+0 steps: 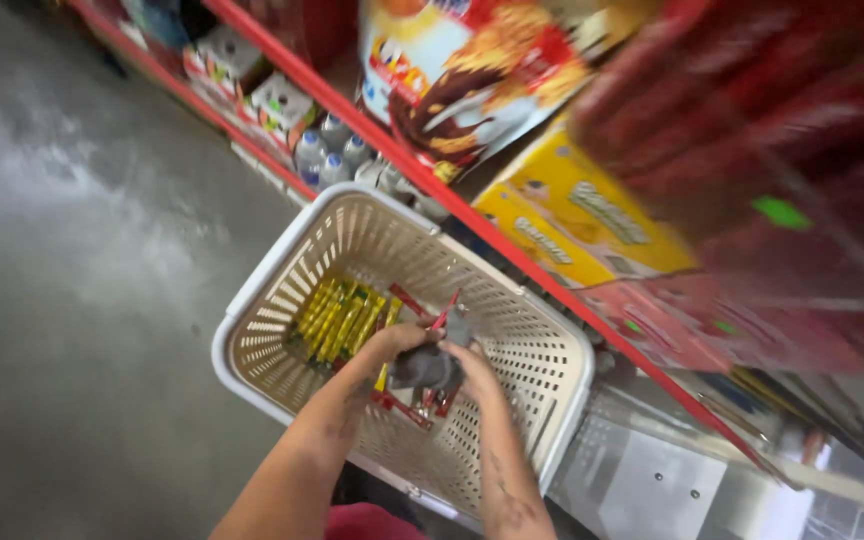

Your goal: Wiping individual instant coffee packets with a cloth and placing them into a shopping basket.

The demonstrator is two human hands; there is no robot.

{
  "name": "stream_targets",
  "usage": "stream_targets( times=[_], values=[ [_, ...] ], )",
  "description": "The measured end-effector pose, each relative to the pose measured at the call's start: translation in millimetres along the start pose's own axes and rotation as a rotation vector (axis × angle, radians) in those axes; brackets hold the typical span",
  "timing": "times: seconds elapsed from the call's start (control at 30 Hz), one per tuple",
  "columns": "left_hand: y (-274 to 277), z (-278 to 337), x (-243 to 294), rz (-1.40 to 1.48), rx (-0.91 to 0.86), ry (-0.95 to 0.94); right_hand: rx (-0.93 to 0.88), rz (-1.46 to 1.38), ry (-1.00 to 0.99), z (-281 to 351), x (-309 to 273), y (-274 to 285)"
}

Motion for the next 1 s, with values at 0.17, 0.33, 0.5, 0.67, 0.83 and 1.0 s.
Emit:
stream_targets(
  times=[0.17, 0.33, 0.5, 0.67, 0.83, 1.0],
  values=[
    [-4.7, 136.6, 97.5, 0.392, -0.088, -0.251, 0.023, 0.019, -0.044, 191.8, -132.9, -10.5],
    [-18.4, 209.5, 132.0, 0.705, -0.049, -0.429, 0.142, -0.252, 0.333, 207.1, -146.8, 68.9],
    [-57.0, 243.2, 173.6, 0.865, 0.049, -0.555, -0.168, -1.051, 0.534, 278.6, -155.3, 2.6],
    [-76.3, 257.7, 197.8, 0.238, 0.141, -0.575, 0.227, -0.364, 0.73, 242.0, -114.6, -22.5],
    [-71.8, 276.5, 210.2, -0.325, 0.246, -0.587, 0.334, -0.495, 0.881, 286.0, -187.4, -32.6],
    [-51.4, 312.7, 233.9, -0.578, 0.273, -0.59, 0.305, -0.849, 0.59, 308.4, -211.0, -55.1]
  ],
)
Point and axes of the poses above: each hand's wrist, its own z-axis away from the middle knuckle, its own y-axis out of the back of the hand, x = y × z, the point moved 6 cm from there along -z, towards the middle knuckle, and after that the axes turned 6 degrees about -x, right-handed, at the moved point
